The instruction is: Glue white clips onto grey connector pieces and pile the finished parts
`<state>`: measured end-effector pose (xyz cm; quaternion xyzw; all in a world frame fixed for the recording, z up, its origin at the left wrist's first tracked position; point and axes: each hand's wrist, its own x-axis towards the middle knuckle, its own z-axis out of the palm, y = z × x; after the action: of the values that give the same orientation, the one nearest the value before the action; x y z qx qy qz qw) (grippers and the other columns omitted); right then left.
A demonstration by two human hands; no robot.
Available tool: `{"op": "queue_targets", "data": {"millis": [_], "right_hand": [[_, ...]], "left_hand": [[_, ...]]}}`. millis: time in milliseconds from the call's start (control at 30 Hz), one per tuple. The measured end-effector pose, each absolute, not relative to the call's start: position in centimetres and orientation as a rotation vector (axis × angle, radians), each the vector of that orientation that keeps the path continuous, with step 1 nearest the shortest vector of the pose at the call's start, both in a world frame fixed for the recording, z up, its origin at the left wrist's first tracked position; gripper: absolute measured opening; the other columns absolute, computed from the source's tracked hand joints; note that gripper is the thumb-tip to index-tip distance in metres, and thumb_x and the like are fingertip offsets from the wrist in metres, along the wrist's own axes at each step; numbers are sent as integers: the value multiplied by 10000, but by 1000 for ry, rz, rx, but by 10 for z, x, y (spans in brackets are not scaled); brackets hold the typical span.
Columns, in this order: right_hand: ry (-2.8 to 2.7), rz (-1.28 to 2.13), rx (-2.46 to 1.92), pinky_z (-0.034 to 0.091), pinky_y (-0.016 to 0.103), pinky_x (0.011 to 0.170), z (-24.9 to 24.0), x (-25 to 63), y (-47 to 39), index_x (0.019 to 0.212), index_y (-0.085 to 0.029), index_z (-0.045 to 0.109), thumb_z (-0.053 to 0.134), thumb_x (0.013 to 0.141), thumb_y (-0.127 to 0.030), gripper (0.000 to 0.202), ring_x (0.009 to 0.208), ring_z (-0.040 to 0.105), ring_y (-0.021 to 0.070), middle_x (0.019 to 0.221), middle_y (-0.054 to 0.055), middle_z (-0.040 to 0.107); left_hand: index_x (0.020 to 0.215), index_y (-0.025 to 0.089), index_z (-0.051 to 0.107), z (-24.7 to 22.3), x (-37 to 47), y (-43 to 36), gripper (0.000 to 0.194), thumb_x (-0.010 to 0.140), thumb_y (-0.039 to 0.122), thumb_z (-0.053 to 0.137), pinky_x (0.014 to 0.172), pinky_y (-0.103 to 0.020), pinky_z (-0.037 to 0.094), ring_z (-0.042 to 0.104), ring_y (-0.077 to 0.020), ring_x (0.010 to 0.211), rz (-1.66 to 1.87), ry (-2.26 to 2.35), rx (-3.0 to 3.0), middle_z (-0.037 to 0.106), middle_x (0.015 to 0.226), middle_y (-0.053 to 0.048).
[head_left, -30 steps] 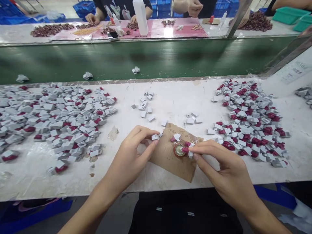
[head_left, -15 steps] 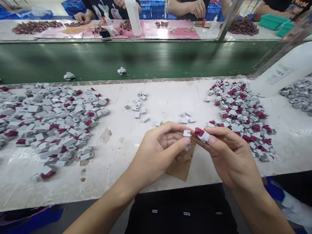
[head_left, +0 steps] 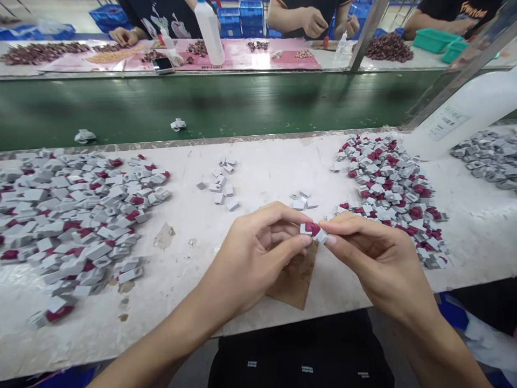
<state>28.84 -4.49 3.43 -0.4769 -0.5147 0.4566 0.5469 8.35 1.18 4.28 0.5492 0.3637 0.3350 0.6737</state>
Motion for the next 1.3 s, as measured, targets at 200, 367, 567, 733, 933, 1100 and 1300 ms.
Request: {"op": "queue_targets", "data": {"millis": [200,367,567,733,933,1100,1300], "right_hand": [[-1265,1018,-1260,739,339,887,38,299,-22,1116,-353,926,847,1027,-271,145,962,859,213,1028,10,885],[-1490,511,-1656,717,482,959,46,337,24,1298,-265,881,780,1014,-281,302,1121,842,317,1238,93,884],[-1868,50,-2073,636,471,986,52,389,106,1214,-217,904,660,989,-161,336,1047,804,321,1199,123,881],[-1980,50,-2082,603,479,986,36,390,145,991,-192,906,773,935,-239,152,1105,743,373,977,140,870],[-1950,131,-1984,610,476,960,37,378,144,994,-183,857,687,941,-139,183,1015,768,334,1007,148,859],[-1710,612,-1733,613,347,603,50,361,85,1222,-214,819,733,1049,-437,295,879,840,299,1082,140,872],[-1437,1136,-1560,702,309,660,40,340,5,1123,-279,913,866,969,-590,351,890,873,284,1133,131,904]], "left_hand": [[1107,226,807,51,93,53,113,1011,285,799,775,-362,664,818,-232,878,649,852,1568,854,959,-35],[996,215,842,46,106,137,79,989,239,768,932,-397,618,774,-259,1016,679,1179,1984,863,1132,-88],[993,210,786,36,115,249,53,942,194,792,1016,-411,576,756,-300,1115,744,1768,1762,837,1141,-117],[1014,226,759,28,127,300,121,925,234,840,1033,-441,549,756,-314,1145,696,1864,1691,837,1128,-120],[1096,183,760,26,123,306,149,972,259,793,1127,-518,486,716,-377,1292,562,1908,1770,813,1261,-230],[1252,196,763,35,88,251,369,884,168,764,1199,-578,455,579,-456,1457,487,1837,1973,740,1429,-217],[1173,232,793,53,29,142,302,914,232,639,1120,-574,507,618,-407,1283,309,1542,2233,715,1183,-141]]}}
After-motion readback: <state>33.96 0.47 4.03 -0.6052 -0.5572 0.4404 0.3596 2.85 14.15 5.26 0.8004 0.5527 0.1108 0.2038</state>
